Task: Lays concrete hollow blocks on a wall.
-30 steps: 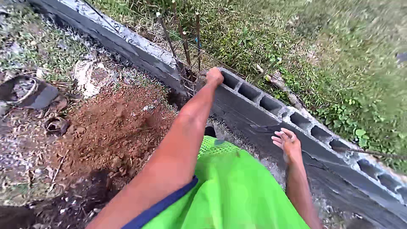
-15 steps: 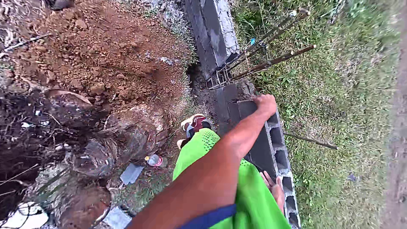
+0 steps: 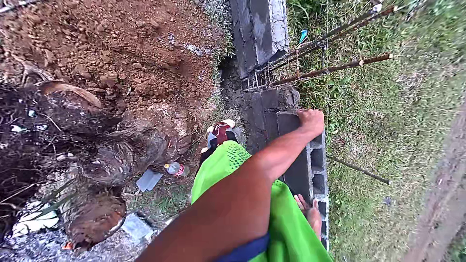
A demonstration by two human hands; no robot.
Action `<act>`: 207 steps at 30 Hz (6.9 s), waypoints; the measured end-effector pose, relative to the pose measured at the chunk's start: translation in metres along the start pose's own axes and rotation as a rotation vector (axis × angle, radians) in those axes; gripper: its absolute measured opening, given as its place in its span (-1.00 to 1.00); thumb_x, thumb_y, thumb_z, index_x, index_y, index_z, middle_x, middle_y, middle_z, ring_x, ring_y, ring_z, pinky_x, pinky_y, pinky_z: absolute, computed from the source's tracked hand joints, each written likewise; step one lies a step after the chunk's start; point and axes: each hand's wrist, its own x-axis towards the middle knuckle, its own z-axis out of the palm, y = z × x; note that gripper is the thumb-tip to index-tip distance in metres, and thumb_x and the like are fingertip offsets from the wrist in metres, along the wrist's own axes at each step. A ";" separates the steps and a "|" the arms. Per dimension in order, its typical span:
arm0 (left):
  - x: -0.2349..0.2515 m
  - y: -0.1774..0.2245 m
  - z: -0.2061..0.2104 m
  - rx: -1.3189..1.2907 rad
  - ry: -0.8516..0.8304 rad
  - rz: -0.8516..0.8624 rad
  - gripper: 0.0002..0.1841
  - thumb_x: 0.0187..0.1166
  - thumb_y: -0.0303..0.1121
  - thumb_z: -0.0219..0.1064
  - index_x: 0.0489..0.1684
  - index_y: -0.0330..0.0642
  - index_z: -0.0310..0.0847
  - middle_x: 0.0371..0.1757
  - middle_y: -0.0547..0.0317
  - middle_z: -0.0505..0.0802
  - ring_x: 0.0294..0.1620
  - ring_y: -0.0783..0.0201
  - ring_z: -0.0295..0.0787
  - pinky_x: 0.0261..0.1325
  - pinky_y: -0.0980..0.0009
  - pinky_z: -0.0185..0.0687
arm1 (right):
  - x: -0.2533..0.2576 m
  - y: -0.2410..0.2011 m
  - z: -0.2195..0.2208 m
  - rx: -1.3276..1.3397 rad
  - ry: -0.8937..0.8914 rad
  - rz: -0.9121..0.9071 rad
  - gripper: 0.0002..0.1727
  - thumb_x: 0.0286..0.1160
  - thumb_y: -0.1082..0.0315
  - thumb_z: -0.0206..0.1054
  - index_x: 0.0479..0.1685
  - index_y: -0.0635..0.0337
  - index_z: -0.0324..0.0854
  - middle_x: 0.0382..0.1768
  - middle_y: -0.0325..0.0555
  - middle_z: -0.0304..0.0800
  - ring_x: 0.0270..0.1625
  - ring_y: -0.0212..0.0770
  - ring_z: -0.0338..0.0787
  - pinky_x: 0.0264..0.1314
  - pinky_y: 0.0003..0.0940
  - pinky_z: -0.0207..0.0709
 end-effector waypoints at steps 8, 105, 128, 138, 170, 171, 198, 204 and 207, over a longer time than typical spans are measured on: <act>-0.002 -0.001 -0.001 -0.003 0.002 0.003 -0.69 0.65 -0.42 0.30 0.26 -0.38 0.67 0.37 -0.35 0.71 0.49 -0.37 0.54 0.35 -0.45 0.42 | -0.011 -0.014 0.011 -0.389 0.152 -0.059 -0.30 0.89 -0.19 -0.11 0.74 0.15 0.25 0.46 0.26 0.57 0.10 0.08 0.81 0.04 -0.04 0.71; 0.055 -0.019 -0.106 0.667 0.089 0.057 -0.66 0.61 -0.24 0.42 -0.02 -0.44 0.69 -0.06 -0.25 0.83 0.07 -0.10 0.78 0.26 -0.19 0.56 | 0.008 -0.074 0.092 -0.265 -0.031 0.054 -0.54 0.69 0.09 0.29 0.23 0.37 0.61 -0.11 0.34 0.79 0.07 0.33 0.80 0.14 0.36 0.59; 0.056 -0.021 -0.095 0.626 0.099 0.097 -0.62 0.60 -0.36 0.43 0.20 -0.52 0.63 0.12 -0.33 0.81 0.14 -0.07 0.78 0.32 -0.07 0.61 | 0.017 -0.084 0.088 -0.172 -0.055 0.020 -0.57 0.66 0.15 0.30 0.23 0.37 0.60 0.04 0.33 0.80 0.21 0.34 0.79 0.20 0.34 0.60; 0.036 -0.014 -0.084 0.762 0.099 0.138 -0.56 0.68 -0.31 0.38 0.32 -0.53 0.53 0.17 -0.34 0.76 0.04 -0.01 0.72 0.17 -0.01 0.65 | 0.011 -0.069 0.101 0.126 0.061 -0.187 -0.82 0.56 0.39 0.39 -0.06 0.36 0.76 0.08 0.24 0.81 0.23 0.27 0.76 0.19 0.36 0.58; 0.041 -0.024 -0.094 0.812 0.062 0.188 -0.65 0.73 -0.34 0.26 0.26 -0.48 0.55 0.14 -0.27 0.75 0.02 -0.01 0.67 0.11 -0.04 0.64 | 0.005 -0.059 0.113 0.250 0.178 -0.255 -0.80 0.62 0.48 0.25 -0.02 0.40 0.76 0.17 0.27 0.79 0.30 0.28 0.73 0.25 0.31 0.56; 0.031 -0.020 -0.089 0.844 0.042 0.180 -0.62 0.77 -0.32 0.23 0.30 -0.50 0.52 0.17 -0.30 0.71 0.05 -0.02 0.64 0.15 -0.03 0.61 | 0.004 -0.057 0.111 0.234 0.180 -0.254 -0.79 0.62 0.50 0.23 -0.02 0.40 0.76 0.17 0.28 0.79 0.31 0.30 0.73 0.25 0.33 0.56; 0.056 -0.012 -0.097 0.782 0.061 -0.027 -0.57 0.65 -0.16 0.37 0.20 -0.40 0.67 0.11 -0.40 0.82 0.27 -0.35 0.74 0.36 -0.36 0.49 | 0.023 -0.074 0.104 -0.357 0.116 0.040 -0.45 0.74 -0.02 0.23 0.28 0.36 0.61 0.00 0.38 0.80 0.14 0.38 0.80 0.23 0.43 0.57; 0.058 -0.008 -0.099 0.753 0.055 -0.036 -0.59 0.67 -0.20 0.35 0.23 -0.41 0.66 0.14 -0.41 0.82 0.30 -0.36 0.73 0.40 -0.36 0.46 | 0.025 -0.085 0.100 -0.394 0.078 0.057 -0.43 0.74 0.00 0.25 0.34 0.40 0.59 0.08 0.36 0.80 0.28 0.31 0.76 0.44 0.29 0.49; 0.058 -0.013 -0.099 0.738 0.068 -0.052 -0.61 0.65 -0.20 0.37 0.18 -0.40 0.68 0.08 -0.41 0.83 0.24 -0.36 0.75 0.35 -0.39 0.48 | 0.023 -0.082 0.100 -0.425 0.046 0.082 -0.41 0.74 -0.02 0.22 0.29 0.44 0.58 0.04 0.36 0.78 0.24 0.30 0.77 0.39 0.28 0.51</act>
